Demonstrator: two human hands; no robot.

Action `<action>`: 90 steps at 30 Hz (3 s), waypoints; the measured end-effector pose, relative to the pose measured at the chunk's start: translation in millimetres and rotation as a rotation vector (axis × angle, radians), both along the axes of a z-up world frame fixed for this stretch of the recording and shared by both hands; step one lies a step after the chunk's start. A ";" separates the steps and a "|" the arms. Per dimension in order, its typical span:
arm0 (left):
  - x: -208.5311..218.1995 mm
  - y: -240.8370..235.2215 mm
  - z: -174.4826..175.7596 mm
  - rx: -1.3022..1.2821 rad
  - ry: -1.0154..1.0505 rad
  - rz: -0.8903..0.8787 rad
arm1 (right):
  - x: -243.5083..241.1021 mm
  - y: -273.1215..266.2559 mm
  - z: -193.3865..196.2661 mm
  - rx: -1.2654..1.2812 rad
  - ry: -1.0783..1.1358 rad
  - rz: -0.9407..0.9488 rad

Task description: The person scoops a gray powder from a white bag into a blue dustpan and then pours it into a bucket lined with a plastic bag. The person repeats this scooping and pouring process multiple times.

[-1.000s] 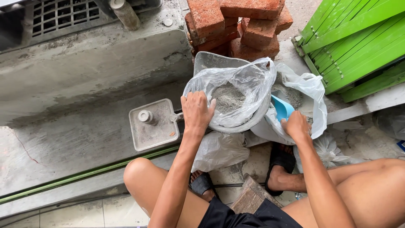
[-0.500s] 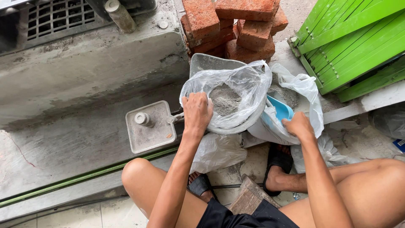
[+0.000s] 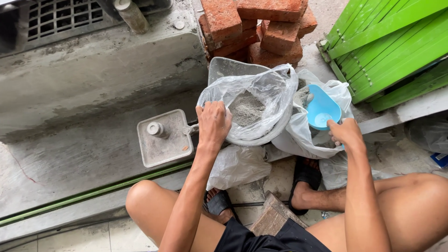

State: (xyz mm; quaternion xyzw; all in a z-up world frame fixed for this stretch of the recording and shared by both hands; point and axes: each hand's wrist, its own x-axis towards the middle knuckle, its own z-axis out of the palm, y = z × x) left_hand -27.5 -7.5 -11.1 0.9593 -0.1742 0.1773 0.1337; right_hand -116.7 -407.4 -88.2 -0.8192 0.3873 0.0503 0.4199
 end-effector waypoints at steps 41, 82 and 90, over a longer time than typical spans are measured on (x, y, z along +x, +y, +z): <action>-61.1 -31.8 48.1 -0.259 0.137 -0.397 | 44.5 145.8 265.9 -0.553 0.301 0.781; -65.7 -22.3 30.1 -0.363 0.128 -0.333 | 34.9 163.4 224.6 -0.205 -0.923 0.653; -33.3 -15.6 34.4 -0.022 -0.014 0.245 | 40.5 152.9 230.0 -0.167 -0.935 1.057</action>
